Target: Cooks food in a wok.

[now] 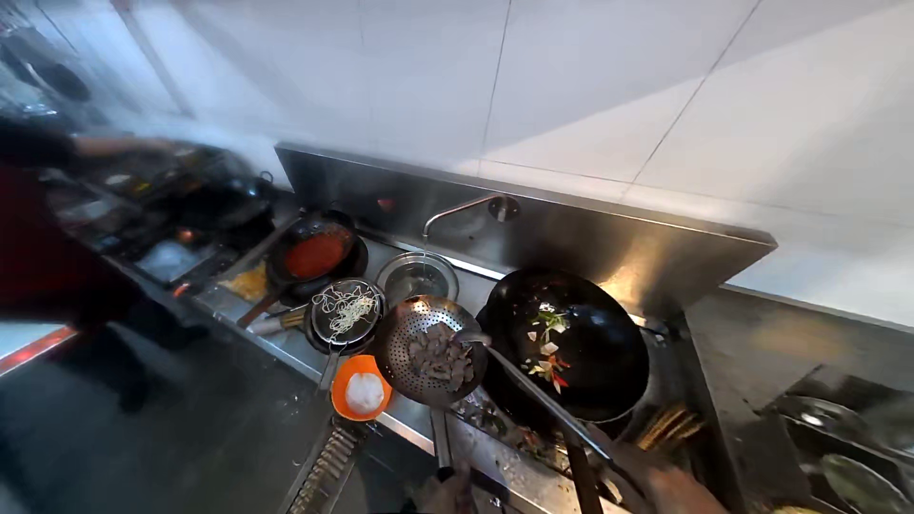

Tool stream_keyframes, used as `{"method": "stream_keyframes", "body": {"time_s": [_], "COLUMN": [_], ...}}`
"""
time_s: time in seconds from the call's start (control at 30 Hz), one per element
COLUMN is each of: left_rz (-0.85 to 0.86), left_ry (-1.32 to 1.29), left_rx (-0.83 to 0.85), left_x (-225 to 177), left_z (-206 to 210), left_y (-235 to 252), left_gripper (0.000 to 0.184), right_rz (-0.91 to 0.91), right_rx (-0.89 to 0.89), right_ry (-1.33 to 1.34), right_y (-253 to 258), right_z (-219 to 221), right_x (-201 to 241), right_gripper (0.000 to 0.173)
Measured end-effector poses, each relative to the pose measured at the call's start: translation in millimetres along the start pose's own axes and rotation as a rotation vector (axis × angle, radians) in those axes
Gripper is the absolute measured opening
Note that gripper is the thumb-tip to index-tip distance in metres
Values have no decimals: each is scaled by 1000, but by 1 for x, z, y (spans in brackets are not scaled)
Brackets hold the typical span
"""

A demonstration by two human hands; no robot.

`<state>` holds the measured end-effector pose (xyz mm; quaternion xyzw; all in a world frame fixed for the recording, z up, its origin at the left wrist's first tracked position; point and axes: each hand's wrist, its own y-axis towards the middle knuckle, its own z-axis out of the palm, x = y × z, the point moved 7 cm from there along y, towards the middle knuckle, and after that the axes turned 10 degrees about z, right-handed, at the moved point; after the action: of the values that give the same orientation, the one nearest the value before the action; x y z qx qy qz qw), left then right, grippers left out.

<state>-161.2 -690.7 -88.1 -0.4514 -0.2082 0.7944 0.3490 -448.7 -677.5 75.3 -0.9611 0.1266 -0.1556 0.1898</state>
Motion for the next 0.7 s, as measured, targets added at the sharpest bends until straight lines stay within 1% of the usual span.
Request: {"method": "stream_keyframes", "body": {"time_s": [0.1, 0.2, 0.33, 0.43, 0.5, 0.57, 0.63, 0.7], "left_rz": [88, 151, 202, 209, 208, 196, 192, 204], "left_ry": [65, 88, 60, 42, 23, 4, 15, 28], "left_rx": [-104, -99, -61, -33, -10, 6, -16, -27], "left_x": [-10, -23, -52, -58, -53, -49, -49, -45], "left_z": [22, 55, 107, 139, 157, 168, 169, 166], "left_y": [-9, -18, -3, 16, 30, 46, 56, 64], "left_gripper": [18, 12, 12, 13, 12, 12, 12, 12], "right_rz": [-31, -92, -199, -225, -144, -104, -93, -72], "right_rx": [-42, -109, -228, -365, -359, -332, -293, -282], "right_ry": [-93, -150, -233, -328, -343, -328, -327, -382], "right_y": [5, 13, 8, 24, 42, 52, 46, 35], "right_z": [8, 7, -34, -58, -56, -56, -63, -79], "right_x": [-1, -17, -48, -71, -84, -106, -136, -167], "right_gripper": [54, 55, 56, 60, 63, 60, 58, 60]}}
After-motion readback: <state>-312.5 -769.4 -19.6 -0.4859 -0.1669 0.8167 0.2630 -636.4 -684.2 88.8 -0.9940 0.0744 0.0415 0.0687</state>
